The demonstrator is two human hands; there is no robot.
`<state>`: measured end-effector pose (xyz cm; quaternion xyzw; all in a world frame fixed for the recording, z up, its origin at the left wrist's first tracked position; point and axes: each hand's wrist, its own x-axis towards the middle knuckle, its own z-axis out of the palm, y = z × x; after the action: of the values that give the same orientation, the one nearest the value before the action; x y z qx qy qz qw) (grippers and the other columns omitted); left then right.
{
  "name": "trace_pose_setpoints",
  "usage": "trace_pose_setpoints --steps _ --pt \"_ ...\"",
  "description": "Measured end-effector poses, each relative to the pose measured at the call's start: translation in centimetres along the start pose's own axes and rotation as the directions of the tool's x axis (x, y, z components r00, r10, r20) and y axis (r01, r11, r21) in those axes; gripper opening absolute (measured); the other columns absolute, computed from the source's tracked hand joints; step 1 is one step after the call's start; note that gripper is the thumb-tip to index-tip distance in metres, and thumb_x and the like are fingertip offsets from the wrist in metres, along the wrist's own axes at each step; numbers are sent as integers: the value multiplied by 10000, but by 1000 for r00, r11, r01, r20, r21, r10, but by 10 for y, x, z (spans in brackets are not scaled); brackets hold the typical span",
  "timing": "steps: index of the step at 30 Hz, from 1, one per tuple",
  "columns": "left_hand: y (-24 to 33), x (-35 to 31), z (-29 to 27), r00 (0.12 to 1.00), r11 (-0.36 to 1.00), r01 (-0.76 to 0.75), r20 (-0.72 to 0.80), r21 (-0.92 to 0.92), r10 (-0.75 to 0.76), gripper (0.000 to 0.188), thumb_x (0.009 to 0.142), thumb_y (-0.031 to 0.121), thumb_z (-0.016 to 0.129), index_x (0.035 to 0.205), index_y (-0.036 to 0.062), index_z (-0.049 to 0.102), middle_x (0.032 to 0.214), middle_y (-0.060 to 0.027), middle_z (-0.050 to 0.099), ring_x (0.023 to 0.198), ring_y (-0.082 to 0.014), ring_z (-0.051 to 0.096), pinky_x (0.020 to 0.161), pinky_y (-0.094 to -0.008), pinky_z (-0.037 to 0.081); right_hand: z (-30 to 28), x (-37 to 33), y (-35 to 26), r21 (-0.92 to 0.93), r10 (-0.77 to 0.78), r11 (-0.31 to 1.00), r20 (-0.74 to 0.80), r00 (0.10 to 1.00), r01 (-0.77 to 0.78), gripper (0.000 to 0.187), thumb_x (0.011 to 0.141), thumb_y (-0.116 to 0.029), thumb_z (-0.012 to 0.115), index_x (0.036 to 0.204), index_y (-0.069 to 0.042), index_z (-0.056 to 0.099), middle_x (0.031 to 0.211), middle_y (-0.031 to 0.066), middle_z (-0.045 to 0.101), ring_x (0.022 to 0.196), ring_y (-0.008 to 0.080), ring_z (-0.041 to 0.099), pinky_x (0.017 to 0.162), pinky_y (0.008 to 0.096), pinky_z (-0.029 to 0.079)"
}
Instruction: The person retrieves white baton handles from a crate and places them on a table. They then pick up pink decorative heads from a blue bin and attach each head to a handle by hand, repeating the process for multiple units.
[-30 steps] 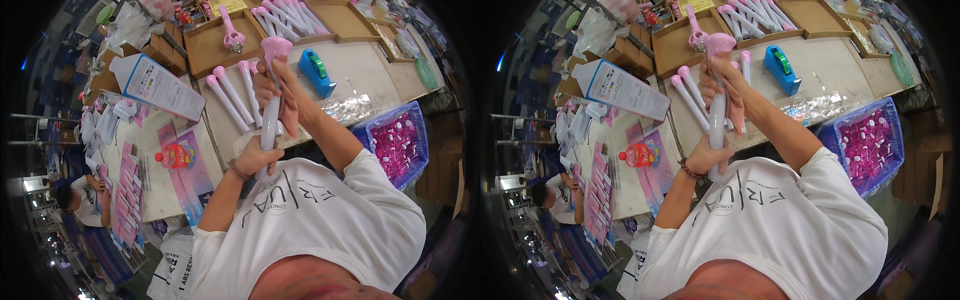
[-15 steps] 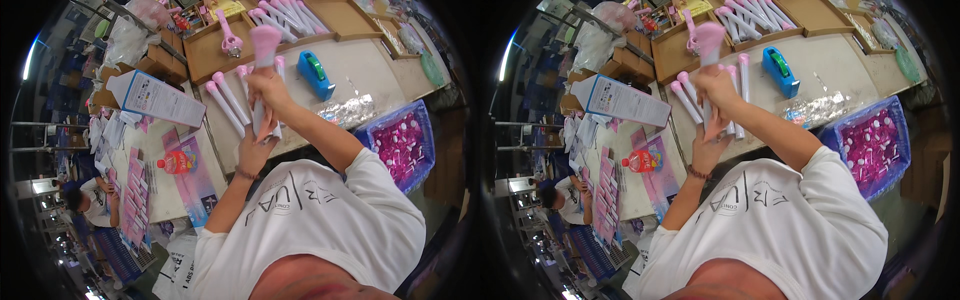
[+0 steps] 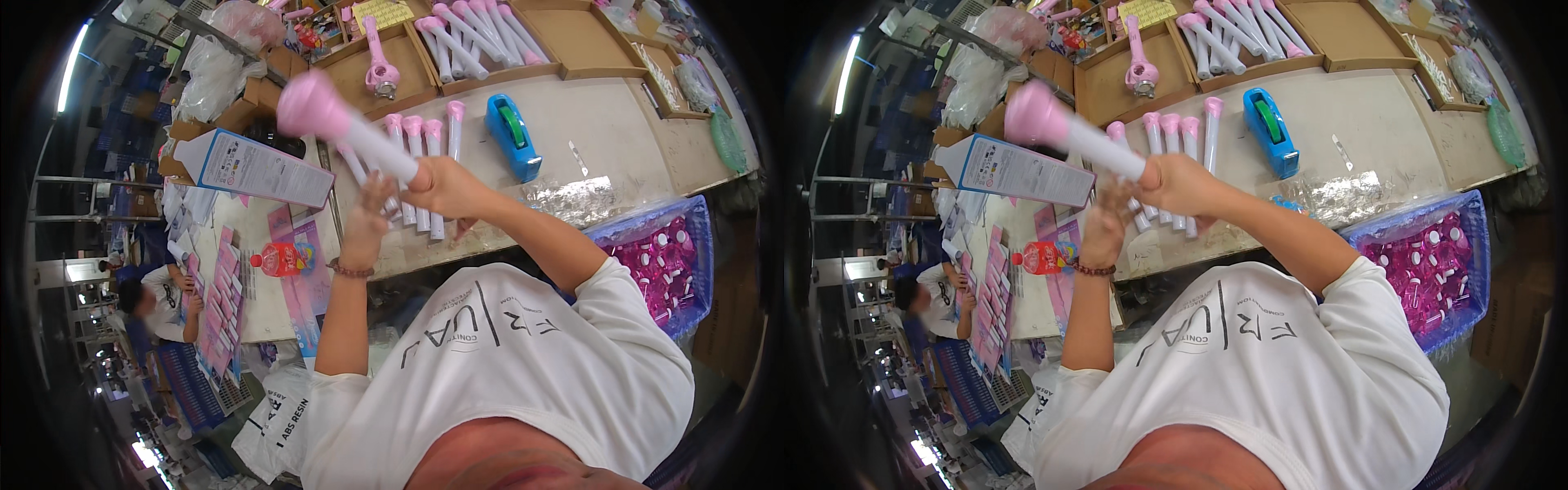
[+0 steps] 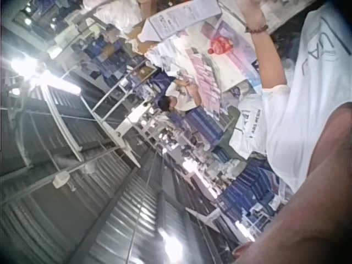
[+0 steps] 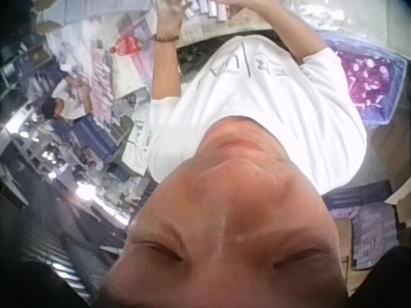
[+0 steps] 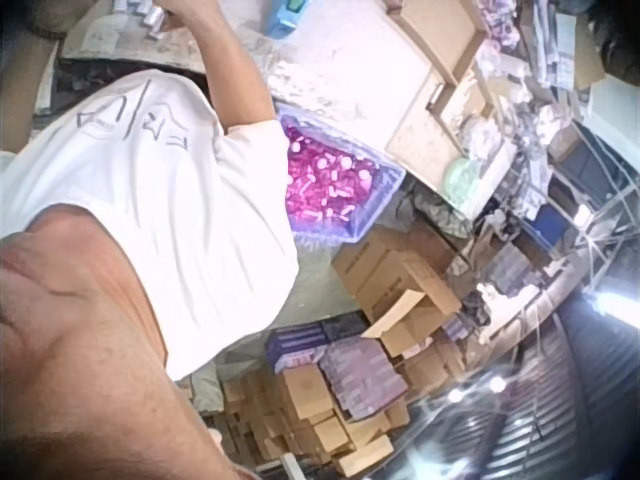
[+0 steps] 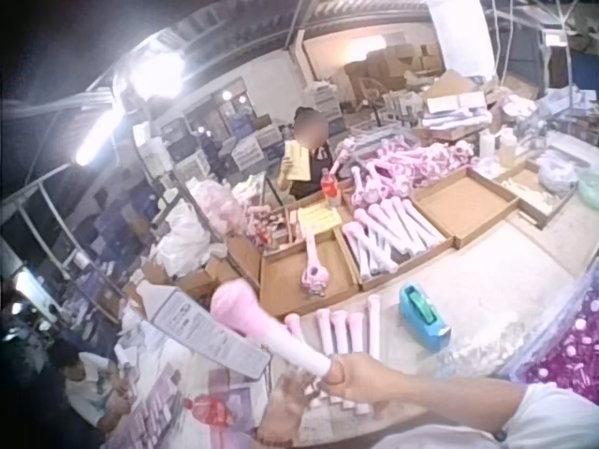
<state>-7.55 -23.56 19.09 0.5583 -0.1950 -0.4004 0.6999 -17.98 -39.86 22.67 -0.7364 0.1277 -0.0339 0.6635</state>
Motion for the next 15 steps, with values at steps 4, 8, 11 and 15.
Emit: trace_pose_setpoints --steps 4,8,11,15 --pt "1 15 43 961 959 -277 -16 -62 277 404 890 256 627 1176 -20 554 1328 -159 506 1211 -237 461 1021 -398 347 -5 -21 -6 -403 28 915 108 994 18 229 800 -236 567 891 -30 609 777 193 658 638 354 660 603 472 539" --pt "33 5 73 877 884 -460 114 -80 466 178 908 238 535 856 80 601 1380 -155 470 1317 -326 375 1090 -529 241 -26 -49 -10 -239 216 959 259 941 -155 227 779 -206 566 939 -45 582 650 149 610 454 298 592 376 419 493" --pt "70 -2 74 771 800 -548 223 -244 596 177 916 247 520 820 121 598 1370 -79 507 1375 -394 281 1103 -623 168 -48 -76 -3 -57 155 988 483 862 -146 263 781 -251 569 976 -74 573 563 54 502 388 183 484 338 336 482" --pt "81 -8 99 567 644 -735 330 -210 755 179 909 243 527 761 143 547 1292 -16 583 1365 -418 291 1099 -638 163 -48 -78 29 495 201 801 307 930 -336 350 871 -408 515 1024 -99 574 700 21 526 529 138 477 463 305 432"
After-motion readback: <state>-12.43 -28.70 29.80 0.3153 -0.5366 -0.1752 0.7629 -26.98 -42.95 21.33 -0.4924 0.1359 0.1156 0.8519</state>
